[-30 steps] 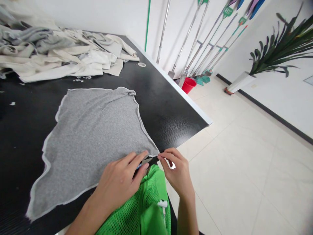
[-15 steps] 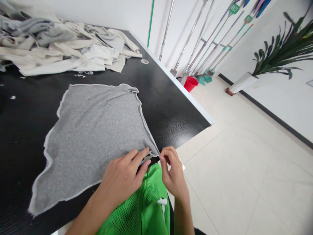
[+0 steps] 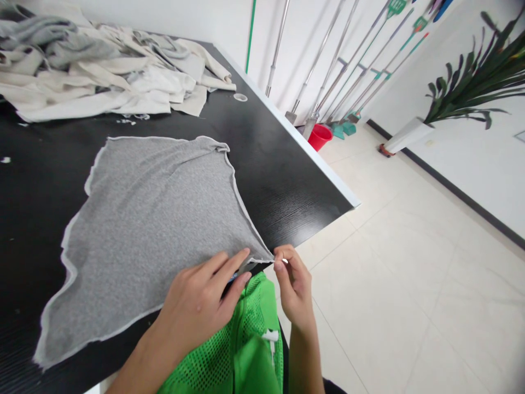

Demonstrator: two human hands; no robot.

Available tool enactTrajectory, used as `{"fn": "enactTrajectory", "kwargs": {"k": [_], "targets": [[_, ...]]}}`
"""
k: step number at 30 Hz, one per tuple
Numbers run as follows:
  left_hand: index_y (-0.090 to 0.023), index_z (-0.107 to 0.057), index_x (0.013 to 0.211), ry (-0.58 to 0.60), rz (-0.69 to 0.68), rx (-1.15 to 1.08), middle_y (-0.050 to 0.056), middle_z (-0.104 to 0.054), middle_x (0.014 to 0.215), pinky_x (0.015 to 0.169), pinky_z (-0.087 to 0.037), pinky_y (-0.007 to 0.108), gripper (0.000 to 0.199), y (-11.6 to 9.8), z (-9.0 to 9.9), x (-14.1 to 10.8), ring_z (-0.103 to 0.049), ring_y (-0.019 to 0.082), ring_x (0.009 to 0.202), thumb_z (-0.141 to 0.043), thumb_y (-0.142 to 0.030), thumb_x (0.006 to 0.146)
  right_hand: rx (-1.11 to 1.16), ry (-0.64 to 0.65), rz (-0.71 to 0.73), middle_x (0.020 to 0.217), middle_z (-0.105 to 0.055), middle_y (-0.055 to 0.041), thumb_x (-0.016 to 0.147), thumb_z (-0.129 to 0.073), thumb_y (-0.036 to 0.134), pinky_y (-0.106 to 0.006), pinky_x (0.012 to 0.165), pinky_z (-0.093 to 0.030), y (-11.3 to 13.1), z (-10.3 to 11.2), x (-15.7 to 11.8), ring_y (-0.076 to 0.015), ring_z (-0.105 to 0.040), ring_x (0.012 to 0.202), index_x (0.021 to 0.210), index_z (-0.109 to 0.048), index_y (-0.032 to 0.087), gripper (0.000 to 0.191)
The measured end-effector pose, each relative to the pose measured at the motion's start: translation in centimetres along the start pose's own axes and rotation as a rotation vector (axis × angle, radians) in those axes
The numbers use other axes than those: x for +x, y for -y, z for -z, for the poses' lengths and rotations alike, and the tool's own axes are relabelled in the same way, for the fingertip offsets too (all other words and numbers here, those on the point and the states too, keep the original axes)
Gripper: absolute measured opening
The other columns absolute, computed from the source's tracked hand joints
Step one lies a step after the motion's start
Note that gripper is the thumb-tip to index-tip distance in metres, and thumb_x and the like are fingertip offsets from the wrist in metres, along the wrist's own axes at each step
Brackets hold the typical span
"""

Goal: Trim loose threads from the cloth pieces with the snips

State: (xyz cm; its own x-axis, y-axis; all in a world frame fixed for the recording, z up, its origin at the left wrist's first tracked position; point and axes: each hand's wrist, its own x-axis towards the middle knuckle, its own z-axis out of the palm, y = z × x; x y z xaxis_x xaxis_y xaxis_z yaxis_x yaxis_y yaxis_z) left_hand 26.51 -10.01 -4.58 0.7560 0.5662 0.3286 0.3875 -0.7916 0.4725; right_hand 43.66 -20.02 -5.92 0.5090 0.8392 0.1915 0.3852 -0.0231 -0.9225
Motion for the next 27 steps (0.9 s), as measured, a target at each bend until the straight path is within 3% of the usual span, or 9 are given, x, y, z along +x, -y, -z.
{"fn": "enactTrajectory", "kwargs": {"k": [9, 16, 27], "targets": [[-0.018, -0.058, 0.129, 0.116, -0.199, 0.165, -0.001, -0.064, 0.083, 0.056, -0.045, 0.035, 0.031, -1.1, 1.2, 1.9, -0.061, 0.016, 0.061, -0.052, -0.029, 0.1, -0.12, 0.061, 0.037, 0.09, -0.055, -0.0032, 0.098, -0.048, 0.018, -0.027, 0.065, -0.041, 0.6, 0.1, -0.3, -0.0142, -0.052, 0.077, 0.091, -0.056, 0.021, 0.011], [-0.009, -0.057, 0.13, 0.178, -0.319, 0.293, 0.001, -0.061, 0.083, 0.053, -0.046, 0.035, 0.039, -1.5, 1.2, 2.6, -0.061, 0.017, 0.064, -0.062, -0.018, 0.093, -0.234, 0.069, 0.057, 0.097, -0.056, -0.0062, 0.097, -0.048, 0.013, -0.032, 0.076, -0.049, 0.7, 0.6, -0.6, -0.0176, -0.056, 0.09, 0.096, -0.055, 0.021, 0.01], [-0.004, -0.056, 0.131, 0.198, -0.391, 0.346, 0.004, -0.065, 0.087, 0.054, -0.05, 0.034, 0.044, -2.0, 0.7, 2.4, -0.064, 0.019, 0.068, -0.062, -0.008, 0.088, -0.291, 0.093, 0.061, 0.096, -0.055, -0.0046, 0.095, -0.049, 0.01, -0.031, 0.074, -0.047, 1.2, 0.6, -0.8, -0.0162, -0.056, 0.089, 0.096, -0.054, 0.02, 0.012]]}}
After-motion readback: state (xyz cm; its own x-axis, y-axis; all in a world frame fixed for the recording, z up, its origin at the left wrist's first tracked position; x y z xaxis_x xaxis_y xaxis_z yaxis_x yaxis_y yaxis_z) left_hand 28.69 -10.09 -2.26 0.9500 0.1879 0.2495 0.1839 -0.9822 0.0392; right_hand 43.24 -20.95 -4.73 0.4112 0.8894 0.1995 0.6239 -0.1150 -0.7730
